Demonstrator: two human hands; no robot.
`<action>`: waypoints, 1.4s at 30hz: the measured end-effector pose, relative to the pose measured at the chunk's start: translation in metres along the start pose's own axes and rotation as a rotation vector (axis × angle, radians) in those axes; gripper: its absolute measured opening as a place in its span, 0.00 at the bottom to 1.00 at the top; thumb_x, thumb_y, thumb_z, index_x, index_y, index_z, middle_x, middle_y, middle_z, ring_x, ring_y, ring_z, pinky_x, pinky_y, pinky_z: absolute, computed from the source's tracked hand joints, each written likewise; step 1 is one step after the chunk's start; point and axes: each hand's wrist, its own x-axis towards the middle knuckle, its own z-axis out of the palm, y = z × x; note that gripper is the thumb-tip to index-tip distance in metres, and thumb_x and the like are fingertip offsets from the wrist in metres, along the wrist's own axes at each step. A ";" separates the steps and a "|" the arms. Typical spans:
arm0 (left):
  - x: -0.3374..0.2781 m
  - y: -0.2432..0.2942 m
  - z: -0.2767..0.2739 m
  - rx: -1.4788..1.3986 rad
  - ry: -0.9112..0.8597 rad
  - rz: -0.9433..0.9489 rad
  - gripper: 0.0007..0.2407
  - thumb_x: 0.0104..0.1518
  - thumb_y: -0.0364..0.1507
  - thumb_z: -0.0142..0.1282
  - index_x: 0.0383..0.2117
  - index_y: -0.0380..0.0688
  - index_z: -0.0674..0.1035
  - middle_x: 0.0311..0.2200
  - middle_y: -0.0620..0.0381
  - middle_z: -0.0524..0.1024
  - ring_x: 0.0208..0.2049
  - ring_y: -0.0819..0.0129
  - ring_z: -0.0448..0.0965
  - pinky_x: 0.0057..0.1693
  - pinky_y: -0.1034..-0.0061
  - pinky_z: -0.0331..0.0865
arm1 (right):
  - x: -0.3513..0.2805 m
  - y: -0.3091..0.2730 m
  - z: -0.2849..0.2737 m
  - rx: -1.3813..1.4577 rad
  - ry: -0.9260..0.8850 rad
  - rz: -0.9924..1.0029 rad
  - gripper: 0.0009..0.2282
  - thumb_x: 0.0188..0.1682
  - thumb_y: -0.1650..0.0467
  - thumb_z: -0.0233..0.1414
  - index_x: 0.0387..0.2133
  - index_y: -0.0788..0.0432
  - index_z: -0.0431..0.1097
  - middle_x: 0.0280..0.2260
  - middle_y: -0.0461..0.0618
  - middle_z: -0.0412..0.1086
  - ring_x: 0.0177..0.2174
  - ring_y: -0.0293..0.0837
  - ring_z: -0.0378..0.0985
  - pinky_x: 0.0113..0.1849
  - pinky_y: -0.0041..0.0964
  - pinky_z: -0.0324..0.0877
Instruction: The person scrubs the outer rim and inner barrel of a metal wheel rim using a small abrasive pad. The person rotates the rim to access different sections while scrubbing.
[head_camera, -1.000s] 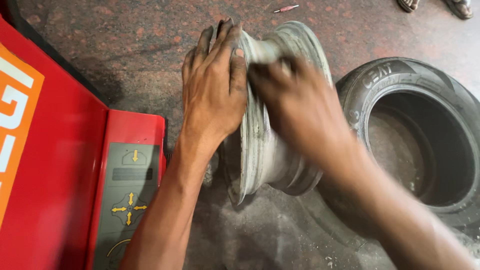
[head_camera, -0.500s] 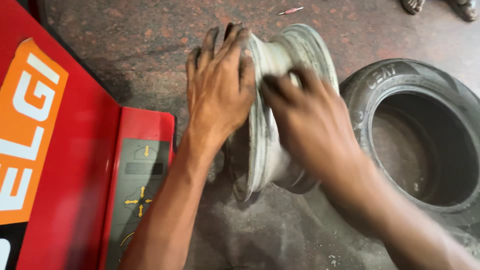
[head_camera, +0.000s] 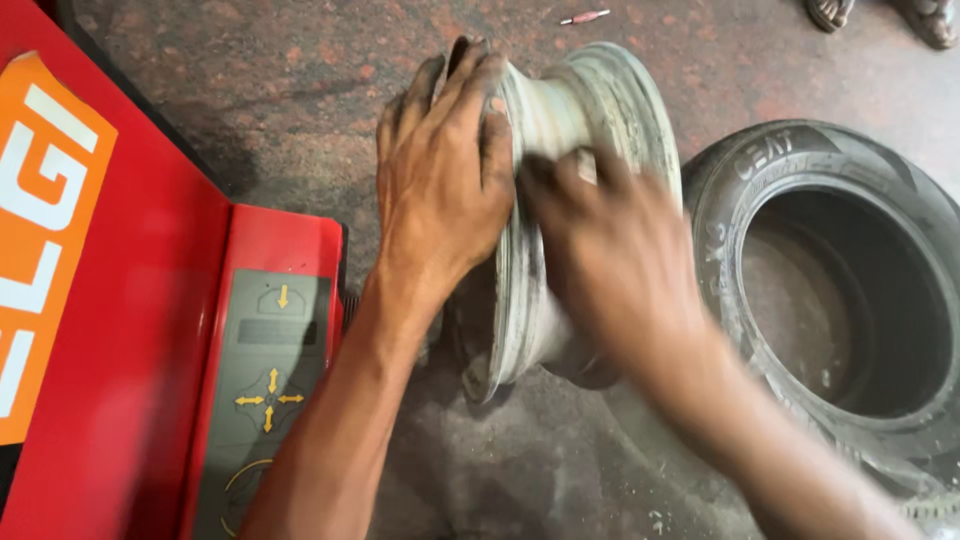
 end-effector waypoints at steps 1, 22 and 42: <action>0.001 0.001 -0.002 0.015 -0.004 -0.002 0.18 0.66 0.30 0.45 0.62 0.40 0.72 0.66 0.48 0.69 0.68 0.43 0.61 0.71 0.48 0.51 | 0.019 0.014 0.009 0.001 0.015 -0.013 0.19 0.44 0.78 0.55 0.51 0.63 0.75 0.52 0.54 0.73 0.52 0.53 0.71 0.50 0.46 0.68; -0.016 0.005 -0.004 -0.038 -0.021 -0.023 0.19 0.69 0.31 0.42 0.66 0.43 0.69 0.68 0.51 0.66 0.69 0.40 0.61 0.72 0.48 0.50 | -0.031 -0.004 -0.040 0.721 -0.043 0.500 0.12 0.53 0.74 0.51 0.49 0.61 0.75 0.45 0.51 0.77 0.44 0.44 0.79 0.47 0.39 0.76; -0.023 0.008 -0.002 -0.141 0.023 -0.012 0.18 0.74 0.32 0.40 0.67 0.43 0.69 0.69 0.51 0.66 0.71 0.46 0.65 0.74 0.52 0.55 | 0.007 -0.033 -0.002 0.699 0.189 0.934 0.11 0.51 0.66 0.59 0.30 0.64 0.76 0.19 0.47 0.75 0.14 0.35 0.72 0.20 0.34 0.68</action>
